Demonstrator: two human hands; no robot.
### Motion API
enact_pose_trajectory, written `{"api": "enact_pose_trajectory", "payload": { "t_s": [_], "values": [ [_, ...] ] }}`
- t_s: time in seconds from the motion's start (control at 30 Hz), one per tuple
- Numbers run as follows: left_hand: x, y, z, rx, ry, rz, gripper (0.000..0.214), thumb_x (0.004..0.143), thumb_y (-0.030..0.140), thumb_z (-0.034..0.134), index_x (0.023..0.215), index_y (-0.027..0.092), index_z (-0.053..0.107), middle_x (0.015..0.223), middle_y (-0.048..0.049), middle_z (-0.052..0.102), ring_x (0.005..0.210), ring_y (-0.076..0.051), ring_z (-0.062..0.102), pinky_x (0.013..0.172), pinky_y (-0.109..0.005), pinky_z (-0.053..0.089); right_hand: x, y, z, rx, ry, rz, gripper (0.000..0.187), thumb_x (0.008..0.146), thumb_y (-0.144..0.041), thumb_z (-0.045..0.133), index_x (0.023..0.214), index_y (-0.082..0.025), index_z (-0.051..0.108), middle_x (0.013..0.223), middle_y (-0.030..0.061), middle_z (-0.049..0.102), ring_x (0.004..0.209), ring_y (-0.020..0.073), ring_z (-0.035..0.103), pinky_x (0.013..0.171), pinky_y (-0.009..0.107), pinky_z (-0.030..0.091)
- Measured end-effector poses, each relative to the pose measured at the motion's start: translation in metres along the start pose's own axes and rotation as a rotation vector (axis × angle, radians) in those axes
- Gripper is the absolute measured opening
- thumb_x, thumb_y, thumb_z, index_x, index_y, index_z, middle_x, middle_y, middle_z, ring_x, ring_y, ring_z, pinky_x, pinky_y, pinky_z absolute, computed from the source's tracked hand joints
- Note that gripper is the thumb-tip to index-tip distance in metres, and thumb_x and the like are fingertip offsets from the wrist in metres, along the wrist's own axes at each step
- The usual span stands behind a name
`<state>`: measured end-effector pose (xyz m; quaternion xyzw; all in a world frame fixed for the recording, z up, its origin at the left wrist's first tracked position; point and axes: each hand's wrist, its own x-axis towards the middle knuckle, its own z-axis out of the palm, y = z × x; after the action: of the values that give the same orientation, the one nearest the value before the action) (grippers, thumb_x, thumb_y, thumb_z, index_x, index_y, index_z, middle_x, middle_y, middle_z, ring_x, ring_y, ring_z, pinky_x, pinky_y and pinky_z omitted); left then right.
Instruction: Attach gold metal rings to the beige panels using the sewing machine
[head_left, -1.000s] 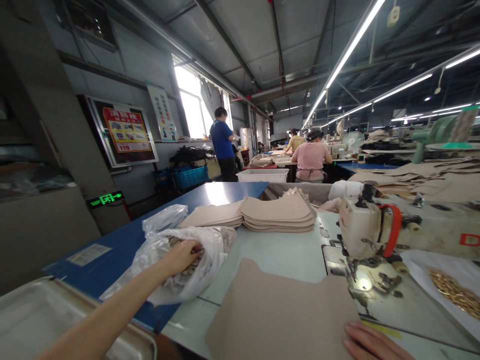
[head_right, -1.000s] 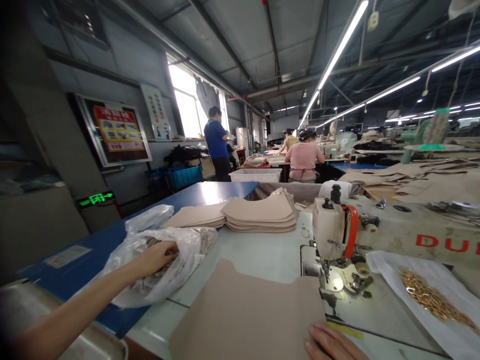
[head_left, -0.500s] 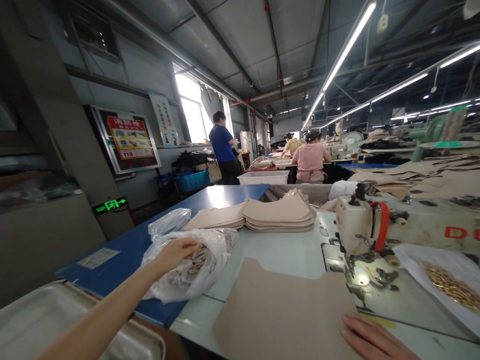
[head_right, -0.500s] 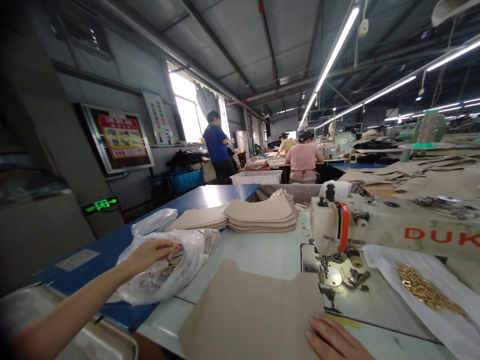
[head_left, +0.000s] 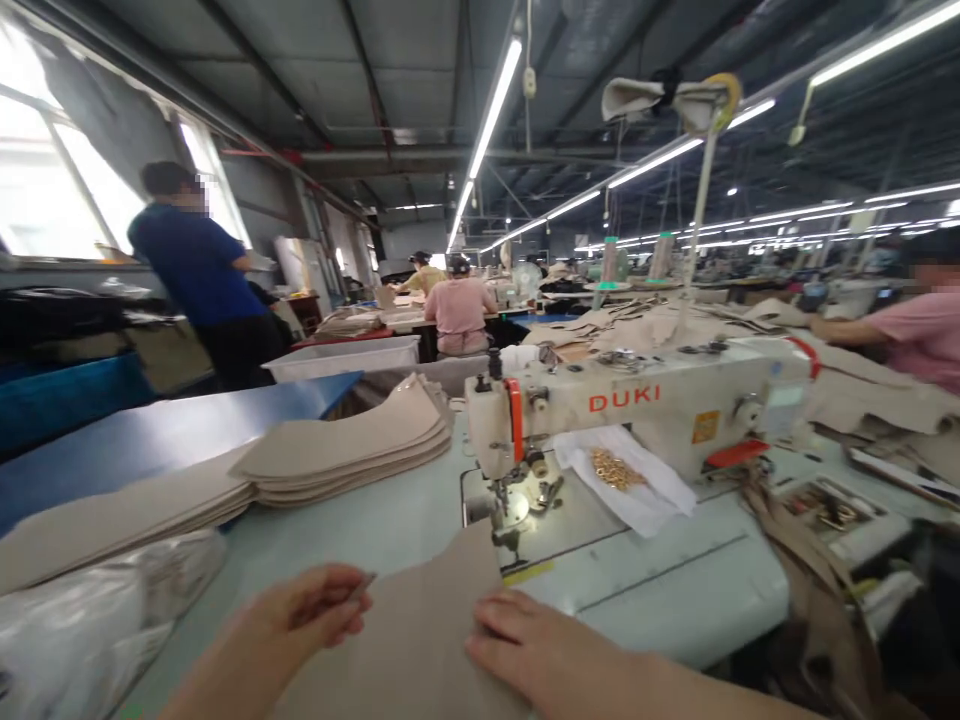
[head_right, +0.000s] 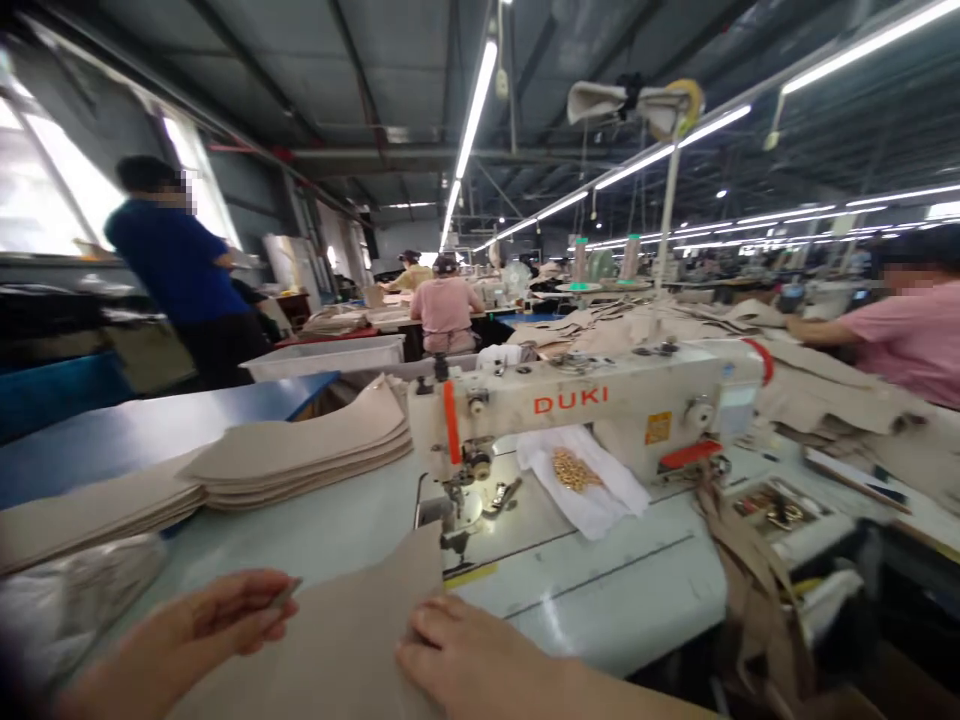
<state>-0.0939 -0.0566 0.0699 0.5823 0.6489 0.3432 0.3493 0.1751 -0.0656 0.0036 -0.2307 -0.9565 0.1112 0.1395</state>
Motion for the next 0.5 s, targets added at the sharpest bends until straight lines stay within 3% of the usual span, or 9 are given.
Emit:
{"api": "enact_pose_trajectory", "payload": {
  "t_s": [0.1, 0.2, 0.37, 0.4, 0.5],
  "values": [
    [0.028, 0.002, 0.060, 0.045, -0.189, 0.093, 0.035, 0.059, 0.047, 0.059, 0.075, 0.018, 0.068, 0.058, -0.0034, 0.068, 0.059, -0.022, 0.062, 0.058, -0.030, 0.050, -0.006, 0.008, 0.006, -0.099, 0.010, -0.048, 0.030, 0.089, -0.023, 0.049, 0.113, -0.009, 0.058, 0.112, 0.0150, 0.058, 0.110, 0.0213, 0.050, 0.105, 0.028, 0.034],
    [0.052, -0.001, 0.097, 0.055, -0.231, 0.169, 0.039, 0.066, 0.047, 0.052, 0.085, 0.017, 0.068, 0.061, -0.0022, 0.067, 0.058, -0.021, 0.061, 0.058, -0.029, 0.049, -0.029, 0.018, -0.008, -0.091, 0.088, 0.023, 0.027, 0.087, -0.019, 0.050, 0.110, -0.011, 0.061, 0.111, 0.0124, 0.061, 0.103, 0.0201, 0.054, 0.096, 0.026, 0.042],
    [0.074, -0.011, 0.113, 0.077, -0.258, 0.241, 0.044, 0.072, 0.050, 0.048, 0.094, 0.018, 0.070, 0.062, -0.0017, 0.066, 0.064, -0.022, 0.062, 0.065, -0.030, 0.049, -0.084, 0.063, -0.059, -0.041, 0.408, 0.510, 0.041, 0.077, -0.001, 0.042, 0.107, -0.017, 0.064, 0.109, 0.0065, 0.064, 0.101, 0.0152, 0.058, 0.092, 0.024, 0.044],
    [0.075, -0.011, 0.113, 0.073, -0.267, 0.243, 0.044, 0.071, 0.050, 0.049, 0.093, 0.019, 0.071, 0.063, -0.0020, 0.067, 0.064, -0.022, 0.063, 0.066, -0.030, 0.050, -0.091, 0.076, -0.068, -0.082, 0.424, 0.609, 0.039, 0.079, -0.002, 0.041, 0.105, -0.017, 0.065, 0.107, 0.0067, 0.065, 0.100, 0.0153, 0.058, 0.091, 0.024, 0.044],
    [0.076, -0.009, 0.112, 0.047, -0.285, 0.213, 0.045, 0.068, 0.051, 0.052, 0.091, 0.019, 0.072, 0.062, -0.0027, 0.068, 0.064, -0.023, 0.063, 0.067, -0.030, 0.051, -0.097, 0.110, -0.084, -0.195, 0.312, 0.825, 0.032, 0.082, -0.004, 0.043, 0.099, -0.016, 0.067, 0.100, 0.0078, 0.066, 0.094, 0.0171, 0.061, 0.085, 0.026, 0.045]
  ]
}}
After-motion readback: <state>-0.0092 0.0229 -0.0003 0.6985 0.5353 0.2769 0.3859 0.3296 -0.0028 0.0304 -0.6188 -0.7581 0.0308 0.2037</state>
